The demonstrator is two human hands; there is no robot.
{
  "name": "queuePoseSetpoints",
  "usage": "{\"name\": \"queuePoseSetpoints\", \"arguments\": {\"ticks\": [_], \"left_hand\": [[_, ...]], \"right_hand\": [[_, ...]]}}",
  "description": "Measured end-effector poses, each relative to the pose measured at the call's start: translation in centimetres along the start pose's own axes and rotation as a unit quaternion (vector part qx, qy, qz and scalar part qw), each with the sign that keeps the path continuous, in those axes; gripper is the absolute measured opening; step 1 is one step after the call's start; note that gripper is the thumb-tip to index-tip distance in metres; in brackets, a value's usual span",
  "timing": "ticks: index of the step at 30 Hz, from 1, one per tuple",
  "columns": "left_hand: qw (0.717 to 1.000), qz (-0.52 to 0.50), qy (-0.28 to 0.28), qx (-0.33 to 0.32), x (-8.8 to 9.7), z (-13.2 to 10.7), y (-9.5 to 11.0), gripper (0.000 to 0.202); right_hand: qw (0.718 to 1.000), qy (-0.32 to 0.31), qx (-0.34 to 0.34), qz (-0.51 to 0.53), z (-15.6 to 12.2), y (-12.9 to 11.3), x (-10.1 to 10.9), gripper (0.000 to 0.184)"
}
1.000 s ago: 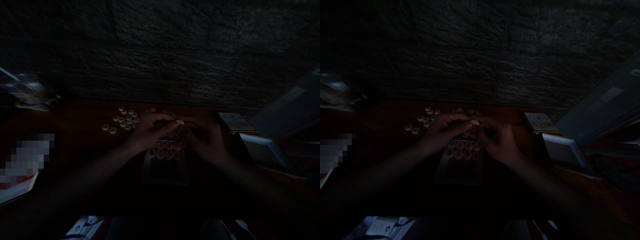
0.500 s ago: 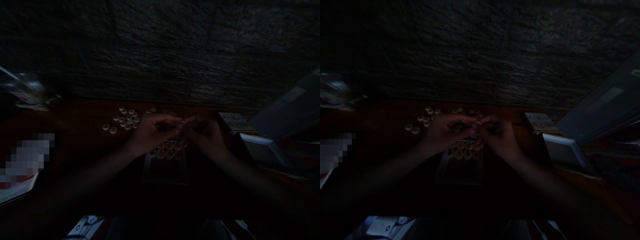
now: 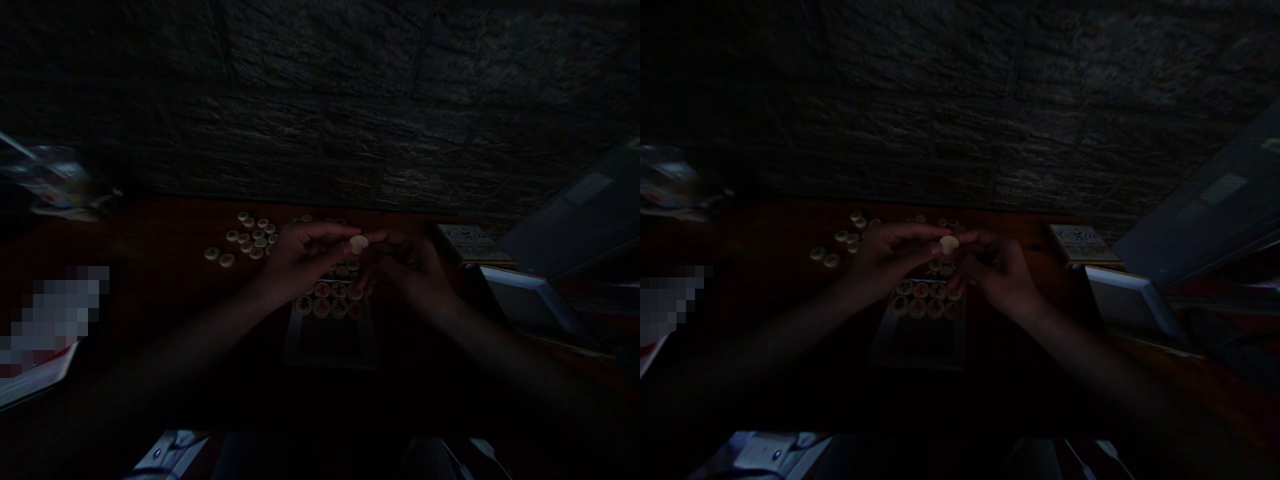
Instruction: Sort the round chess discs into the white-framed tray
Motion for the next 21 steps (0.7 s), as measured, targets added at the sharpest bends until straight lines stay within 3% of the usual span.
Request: {"name": "queuePoseSetpoints", "arguments": {"ticks": [21], "left_hand": [[0.999,0.034,-0.009,-0.018,-0.22,-0.31,0.4,0.025]], "right_hand": [[1.0,0.006,0.004,-0.018,0.05,0.22,0.12,0.031]]}}
Point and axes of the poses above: each hand's wrist, its own z-axis towards the middle knuckle, its own x-axis out of the back of the hand, y = z × x, the point moved 2 cm from there along z, towards the middle knuckle, and after that the axes turned 6 degrees about z, right-handed, at the moved point
